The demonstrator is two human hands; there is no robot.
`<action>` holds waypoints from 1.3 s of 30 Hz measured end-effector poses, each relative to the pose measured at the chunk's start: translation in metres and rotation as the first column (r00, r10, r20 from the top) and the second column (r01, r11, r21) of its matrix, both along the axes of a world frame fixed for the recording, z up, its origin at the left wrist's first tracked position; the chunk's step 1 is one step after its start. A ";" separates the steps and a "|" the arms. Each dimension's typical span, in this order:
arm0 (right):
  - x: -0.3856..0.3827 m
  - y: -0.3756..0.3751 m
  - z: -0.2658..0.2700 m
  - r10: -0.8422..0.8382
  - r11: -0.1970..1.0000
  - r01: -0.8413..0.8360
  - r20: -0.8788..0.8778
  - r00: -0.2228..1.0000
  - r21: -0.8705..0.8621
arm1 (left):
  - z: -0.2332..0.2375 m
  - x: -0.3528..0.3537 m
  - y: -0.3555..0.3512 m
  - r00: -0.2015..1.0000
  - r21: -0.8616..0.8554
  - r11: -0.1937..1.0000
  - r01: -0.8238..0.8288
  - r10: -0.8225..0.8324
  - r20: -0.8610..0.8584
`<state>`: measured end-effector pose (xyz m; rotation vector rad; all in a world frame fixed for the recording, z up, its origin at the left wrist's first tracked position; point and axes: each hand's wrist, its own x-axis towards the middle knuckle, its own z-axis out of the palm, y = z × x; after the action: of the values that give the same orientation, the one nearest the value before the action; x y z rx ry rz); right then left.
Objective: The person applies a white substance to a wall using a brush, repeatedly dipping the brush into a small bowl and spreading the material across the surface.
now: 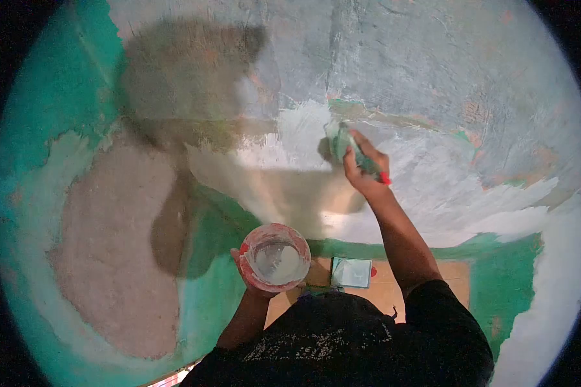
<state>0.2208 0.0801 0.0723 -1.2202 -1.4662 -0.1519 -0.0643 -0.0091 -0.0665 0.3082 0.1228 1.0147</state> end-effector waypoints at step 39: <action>0.057 -0.079 0.081 -0.137 0.892 0.400 0.720 0.681 -0.208 | -0.008 0.005 0.028 0.851 0.190 0.935 0.301 -0.353 0.389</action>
<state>0.2774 0.0009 0.1529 -1.8061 -2.0032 -0.6388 -0.0589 0.0189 -0.0746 0.2074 -0.3749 0.7269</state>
